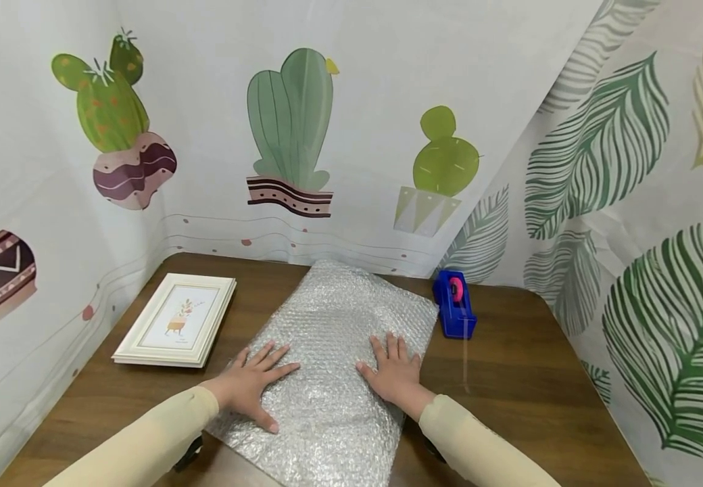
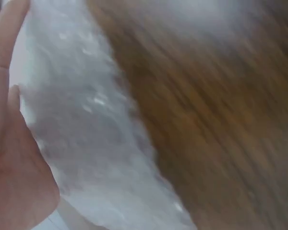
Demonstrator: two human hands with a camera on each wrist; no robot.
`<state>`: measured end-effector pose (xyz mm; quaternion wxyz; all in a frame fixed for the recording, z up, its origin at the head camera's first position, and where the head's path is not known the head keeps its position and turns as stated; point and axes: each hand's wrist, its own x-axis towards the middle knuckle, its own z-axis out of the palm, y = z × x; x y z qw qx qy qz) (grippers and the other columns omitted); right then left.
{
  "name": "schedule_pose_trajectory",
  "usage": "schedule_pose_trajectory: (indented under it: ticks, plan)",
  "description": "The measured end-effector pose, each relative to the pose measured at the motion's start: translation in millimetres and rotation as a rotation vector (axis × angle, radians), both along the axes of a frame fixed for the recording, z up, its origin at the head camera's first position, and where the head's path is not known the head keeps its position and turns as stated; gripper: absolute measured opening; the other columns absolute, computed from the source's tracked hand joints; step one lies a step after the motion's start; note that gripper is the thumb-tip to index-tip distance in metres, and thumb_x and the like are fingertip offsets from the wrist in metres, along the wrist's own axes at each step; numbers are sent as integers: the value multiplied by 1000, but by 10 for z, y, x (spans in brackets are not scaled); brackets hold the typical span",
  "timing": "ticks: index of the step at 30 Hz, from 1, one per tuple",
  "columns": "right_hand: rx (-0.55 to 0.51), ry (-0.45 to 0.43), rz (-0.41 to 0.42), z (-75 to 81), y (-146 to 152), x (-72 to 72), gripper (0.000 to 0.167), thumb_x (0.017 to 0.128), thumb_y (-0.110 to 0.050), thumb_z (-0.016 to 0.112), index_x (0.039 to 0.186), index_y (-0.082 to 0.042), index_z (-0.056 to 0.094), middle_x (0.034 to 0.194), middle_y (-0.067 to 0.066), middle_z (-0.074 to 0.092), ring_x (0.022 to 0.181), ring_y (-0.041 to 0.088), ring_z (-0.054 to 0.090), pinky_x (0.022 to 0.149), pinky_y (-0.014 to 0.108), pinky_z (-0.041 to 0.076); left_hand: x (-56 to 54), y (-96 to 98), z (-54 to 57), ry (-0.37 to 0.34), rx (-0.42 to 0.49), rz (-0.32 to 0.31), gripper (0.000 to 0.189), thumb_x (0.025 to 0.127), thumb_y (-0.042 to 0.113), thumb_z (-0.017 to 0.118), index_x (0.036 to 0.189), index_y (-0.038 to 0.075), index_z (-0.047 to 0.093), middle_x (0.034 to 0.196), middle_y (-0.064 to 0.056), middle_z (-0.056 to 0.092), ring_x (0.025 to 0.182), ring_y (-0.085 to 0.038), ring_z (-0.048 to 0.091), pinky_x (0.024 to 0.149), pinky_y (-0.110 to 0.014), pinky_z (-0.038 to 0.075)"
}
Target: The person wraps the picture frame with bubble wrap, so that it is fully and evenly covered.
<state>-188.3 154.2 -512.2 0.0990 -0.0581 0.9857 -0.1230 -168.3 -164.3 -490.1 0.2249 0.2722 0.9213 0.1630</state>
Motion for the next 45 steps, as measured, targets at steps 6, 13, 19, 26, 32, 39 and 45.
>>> schedule_pose_trajectory:
  ticks: [6, 13, 19, 26, 32, 39, 45]
  plan:
    - [94, 80, 100, 57, 74, -59, 73, 101, -59, 52, 156, -13, 41, 161, 26, 37, 149, 47, 36, 110, 72, 40, 76, 86, 96, -22, 25, 69, 107, 71, 47, 90, 159, 20, 37, 172, -21, 12, 158, -52, 10, 122, -76, 14]
    - [6, 164, 151, 121, 237, -196, 69, 100, -53, 56, 154, -11, 44, 158, 25, 44, 143, 49, 44, 110, 71, 41, 330, 295, 160, 91, 158, 217, 88, 89, 39, 77, 158, 3, 36, 161, -36, 31, 148, -61, 28, 114, -79, 28]
    - [-38, 173, 273, 53, 414, -454, 68, 102, -50, 54, 159, -15, 37, 168, 18, 30, 155, 44, 29, 120, 72, 28, 497, 507, 34, 125, 221, 421, 86, 94, 44, 71, 160, 5, 32, 165, -34, 24, 152, -59, 19, 112, -85, 19]
    - [3, 67, 307, -81, 517, -561, 66, 104, -53, 48, 161, -24, 34, 172, 11, 24, 160, 38, 20, 124, 71, 17, 528, 573, -228, 114, 114, 414, 89, 94, 56, 66, 161, 9, 32, 170, -28, 12, 156, -57, 5, 113, -86, 4]
    - [-25, 29, 279, -95, 436, -518, 65, 106, -52, 44, 163, -24, 29, 173, 10, 20, 161, 38, 16, 124, 73, 11, 521, 492, -252, 71, 103, 391, 97, 88, 64, 68, 162, 13, 30, 171, -27, 10, 156, -57, 0, 113, -86, 0]
    - [-67, -14, 212, -82, 318, -354, 67, 106, -53, 45, 162, -20, 31, 173, 13, 18, 161, 41, 14, 123, 76, 8, 482, 272, -232, 58, 121, 313, 100, 86, 65, 70, 162, 16, 30, 172, -24, 9, 156, -56, -1, 113, -86, -3]
    - [-89, -61, 155, -43, 258, -244, 68, 105, -52, 46, 163, -19, 30, 174, 13, 14, 161, 41, 10, 123, 76, 5, 415, 127, -236, 20, 165, 251, 104, 83, 69, 70, 163, 18, 27, 172, -25, 8, 156, -57, -3, 113, -85, -8]
